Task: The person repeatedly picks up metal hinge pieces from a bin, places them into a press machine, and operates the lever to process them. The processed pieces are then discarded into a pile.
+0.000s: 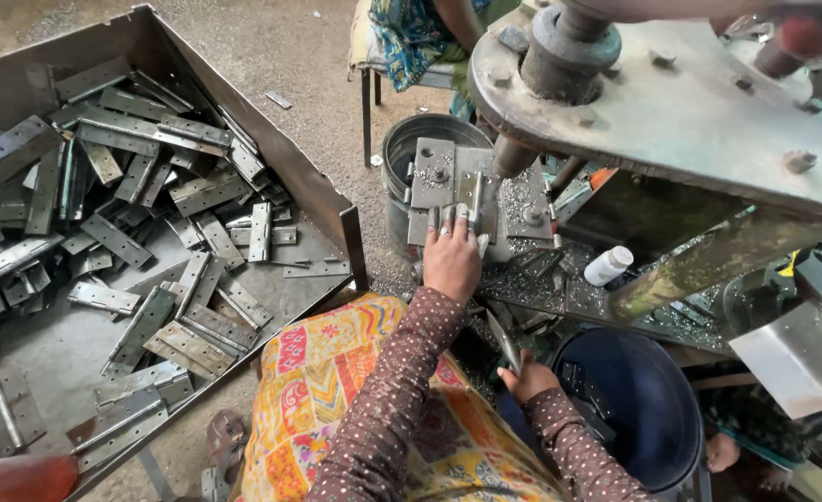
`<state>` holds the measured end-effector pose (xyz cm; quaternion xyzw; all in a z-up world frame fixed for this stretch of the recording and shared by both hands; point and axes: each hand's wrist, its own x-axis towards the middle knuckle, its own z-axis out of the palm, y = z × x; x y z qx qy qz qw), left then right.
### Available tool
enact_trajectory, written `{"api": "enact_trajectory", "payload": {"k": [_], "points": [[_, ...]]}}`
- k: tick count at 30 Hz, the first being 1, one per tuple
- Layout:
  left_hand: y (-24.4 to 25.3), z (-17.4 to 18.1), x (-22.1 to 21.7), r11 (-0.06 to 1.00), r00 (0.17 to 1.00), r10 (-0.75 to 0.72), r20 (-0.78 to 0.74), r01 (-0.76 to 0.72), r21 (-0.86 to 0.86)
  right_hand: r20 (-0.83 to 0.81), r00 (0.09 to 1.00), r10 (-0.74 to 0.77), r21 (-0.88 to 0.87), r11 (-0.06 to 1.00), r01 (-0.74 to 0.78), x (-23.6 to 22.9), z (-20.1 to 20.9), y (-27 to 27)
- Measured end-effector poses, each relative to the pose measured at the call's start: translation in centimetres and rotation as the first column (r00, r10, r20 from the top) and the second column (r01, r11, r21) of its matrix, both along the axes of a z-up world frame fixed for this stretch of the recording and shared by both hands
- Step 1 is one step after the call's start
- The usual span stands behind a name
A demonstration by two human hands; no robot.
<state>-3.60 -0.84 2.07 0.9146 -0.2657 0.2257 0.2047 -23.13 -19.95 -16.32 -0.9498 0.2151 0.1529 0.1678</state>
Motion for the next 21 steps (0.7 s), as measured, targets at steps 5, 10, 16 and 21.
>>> {"api": "enact_trajectory", "payload": {"k": [5, 10, 16, 21], "points": [[-0.5, 0.5, 1.3, 0.998, 1.000, -0.024, -0.001, 0.024, 0.064, -0.062, 0.998, 0.034, -0.083, 0.996, -0.039, 3.5, 6.5, -1.5], [-2.0, 0.7, 2.6, 0.999, 0.996, -0.045, -0.081, 0.045, 0.004, -0.074, 0.997, 0.035, -0.044, 0.998, -0.039, 3.3, 7.8, -1.4], [-1.5, 0.6, 1.9, 0.997, 0.993, -0.079, -0.087, 0.076, -0.032, 0.011, 1.000, -0.007, -0.139, 0.990, 0.008, 0.2, -0.1, 0.1], [-0.7, 0.5, 0.9, 0.996, 0.996, -0.085, -0.005, 0.085, -0.034, -0.004, 1.000, -0.003, 0.006, 1.000, 0.003, 1.2, 1.5, -1.3]]}}
